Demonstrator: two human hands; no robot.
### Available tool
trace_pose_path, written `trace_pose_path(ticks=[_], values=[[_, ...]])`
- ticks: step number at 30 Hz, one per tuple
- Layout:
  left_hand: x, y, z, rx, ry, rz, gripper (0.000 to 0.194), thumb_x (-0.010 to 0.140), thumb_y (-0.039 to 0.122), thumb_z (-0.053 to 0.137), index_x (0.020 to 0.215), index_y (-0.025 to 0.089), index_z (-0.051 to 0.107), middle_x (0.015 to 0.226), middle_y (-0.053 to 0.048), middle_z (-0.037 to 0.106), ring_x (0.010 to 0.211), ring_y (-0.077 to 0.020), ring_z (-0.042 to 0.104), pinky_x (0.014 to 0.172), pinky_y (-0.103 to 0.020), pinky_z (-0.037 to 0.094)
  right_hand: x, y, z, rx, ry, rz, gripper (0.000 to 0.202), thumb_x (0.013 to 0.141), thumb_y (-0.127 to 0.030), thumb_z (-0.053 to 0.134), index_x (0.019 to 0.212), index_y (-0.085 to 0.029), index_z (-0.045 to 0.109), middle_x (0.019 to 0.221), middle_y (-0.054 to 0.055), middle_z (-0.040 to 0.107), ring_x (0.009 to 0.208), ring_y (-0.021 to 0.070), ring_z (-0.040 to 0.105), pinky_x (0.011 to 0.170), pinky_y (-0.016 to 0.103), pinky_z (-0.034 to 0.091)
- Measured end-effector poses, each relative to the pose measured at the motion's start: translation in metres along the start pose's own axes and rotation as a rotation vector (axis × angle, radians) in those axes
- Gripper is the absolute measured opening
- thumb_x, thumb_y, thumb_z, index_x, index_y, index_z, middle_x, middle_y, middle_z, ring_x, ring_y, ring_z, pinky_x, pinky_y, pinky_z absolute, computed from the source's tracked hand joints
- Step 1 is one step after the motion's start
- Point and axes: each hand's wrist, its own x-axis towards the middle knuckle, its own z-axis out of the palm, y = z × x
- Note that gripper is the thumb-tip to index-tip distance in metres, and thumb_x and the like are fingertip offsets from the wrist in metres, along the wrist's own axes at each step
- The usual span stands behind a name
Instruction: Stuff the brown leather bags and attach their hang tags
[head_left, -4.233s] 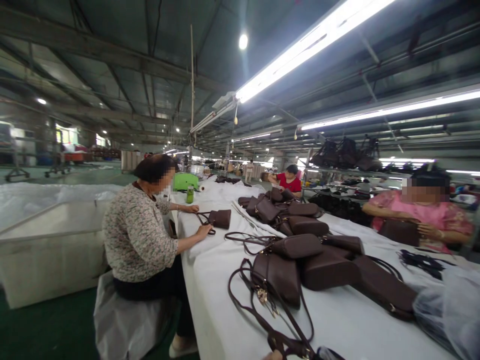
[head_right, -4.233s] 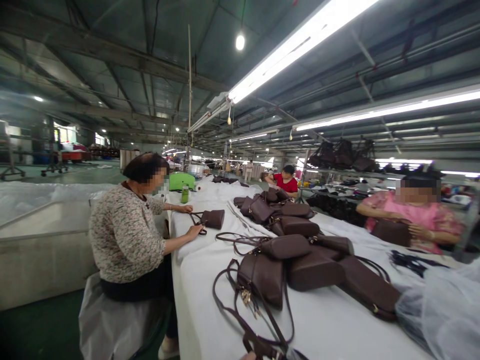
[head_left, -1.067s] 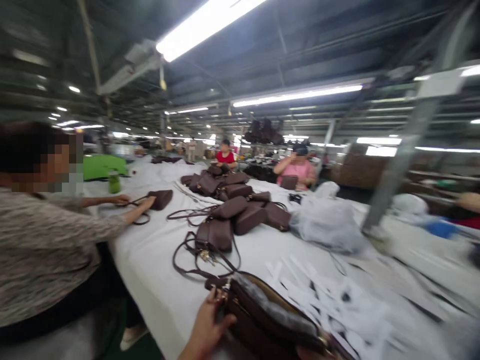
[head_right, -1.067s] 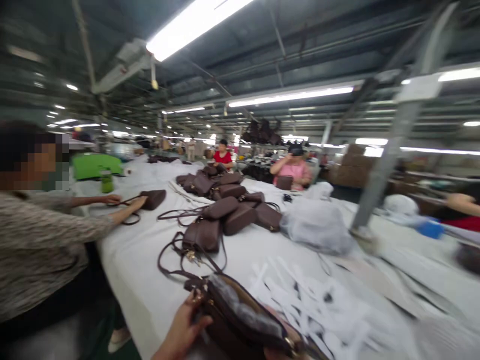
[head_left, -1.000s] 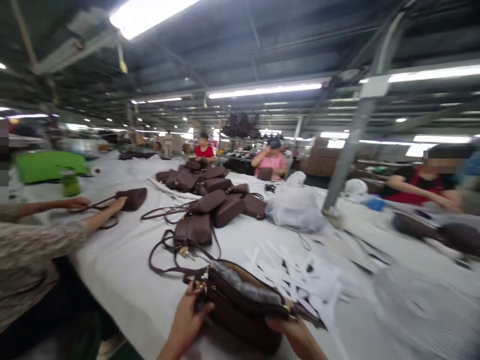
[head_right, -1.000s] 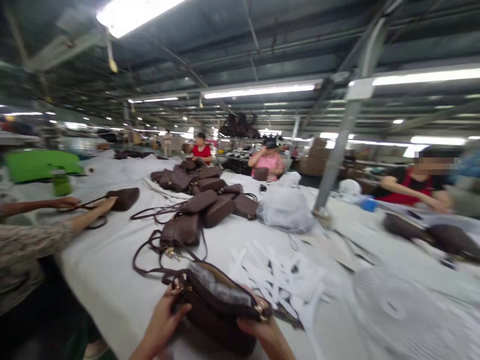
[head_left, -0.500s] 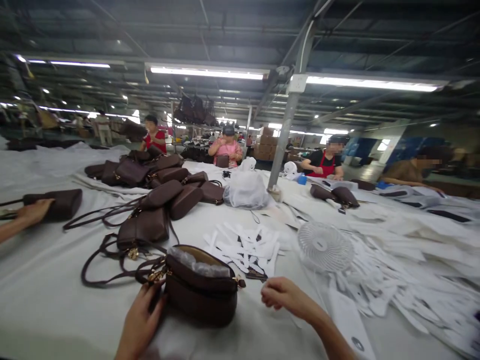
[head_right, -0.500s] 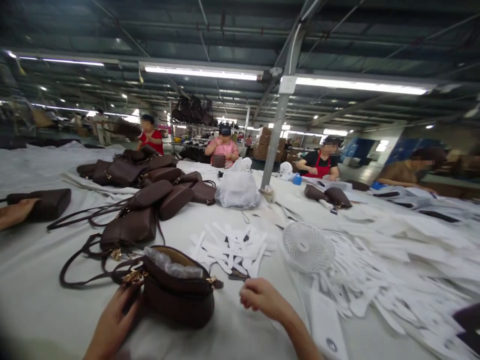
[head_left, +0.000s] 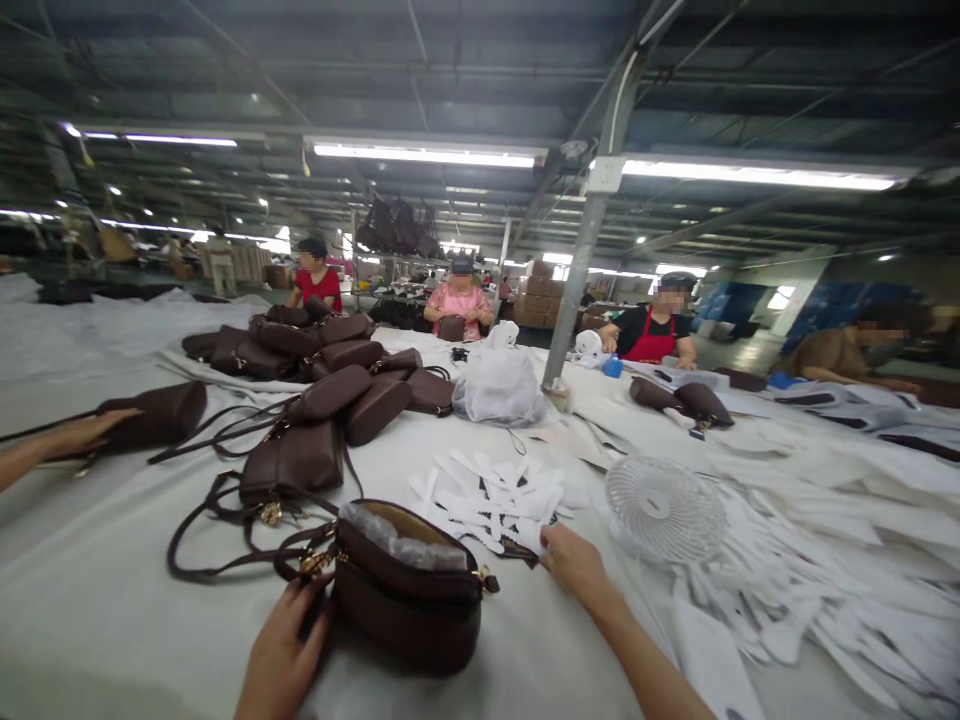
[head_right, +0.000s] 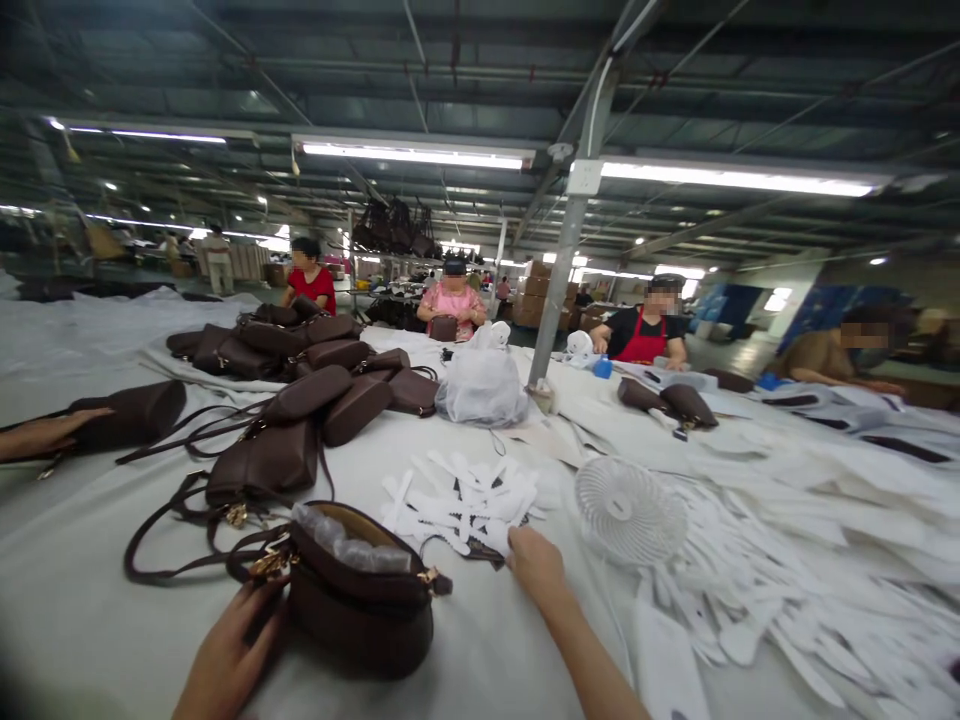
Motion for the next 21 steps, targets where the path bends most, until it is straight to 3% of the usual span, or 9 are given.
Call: trace_pose_path(ticks=[4, 8, 11, 17, 21], values=[[0.003, 0.005, -0.007, -0.027, -0.031, 0.017, 0.038, 0.083, 0.046, 0.049, 0.106, 0.023, 0.07, 0.114, -0.007, 0.07, 0.104, -0.0263, 0.067, 0.09, -0.038, 0.056, 0.008, -0.014, -0.007, -0.012, 0.012, -0.053, 0.018, 0.087, -0.019, 0.048, 0.1, -0.021, 0.061, 0.103, 0.007, 0.064, 0.095, 0.0211, 0.059, 0.069, 0.027, 0.036], [0.005, 0.014, -0.016, -0.044, -0.111, 0.015, 0.04, 0.085, 0.047, 0.048, 0.105, 0.022, 0.071, 0.109, -0.009, 0.072, 0.105, -0.0271, 0.066, 0.091, -0.039, 0.055, 0.007, -0.032, 0.0, -0.008, -0.038, -0.175, 0.022, 0.081, -0.021, 0.059, 0.103, -0.022, 0.064, 0.103, 0.007, 0.063, 0.097, 0.0223, 0.058, 0.071, 0.027, 0.037], [0.005, 0.017, -0.019, -0.046, -0.145, 0.044, 0.038, 0.085, 0.047, 0.049, 0.104, 0.023, 0.072, 0.108, -0.008, 0.073, 0.106, -0.0273, 0.066, 0.089, -0.038, 0.056, 0.01, -0.037, 0.006, 0.016, -0.027, -0.243, 0.024, 0.084, -0.022, 0.058, 0.107, -0.024, 0.064, 0.107, 0.009, 0.061, 0.1, 0.0243, 0.055, 0.075, 0.029, 0.038], [0.005, 0.021, -0.017, -0.077, -0.122, 0.062, 0.033, 0.084, 0.044, 0.052, 0.099, 0.024, 0.073, 0.103, -0.008, 0.073, 0.099, -0.0262, 0.068, 0.083, -0.035, 0.058, 0.028, -0.025, -0.007, 0.175, 0.084, -0.293, 0.022, 0.087, -0.013, 0.046, 0.08, -0.016, 0.067, 0.096, 0.014, 0.064, 0.097, 0.0264, 0.054, 0.09, 0.039, 0.034], [0.007, 0.028, -0.023, -0.161, -0.099, 0.051, 0.03, 0.084, 0.041, 0.051, 0.092, 0.024, 0.074, 0.102, -0.008, 0.07, 0.096, -0.0246, 0.068, 0.083, -0.034, 0.057, 0.036, -0.008, -0.034, 0.385, 0.158, -0.264, 0.024, 0.088, -0.029, 0.046, 0.078, -0.017, 0.065, 0.095, 0.011, 0.065, 0.094, 0.0262, 0.056, 0.088, 0.039, 0.039]])
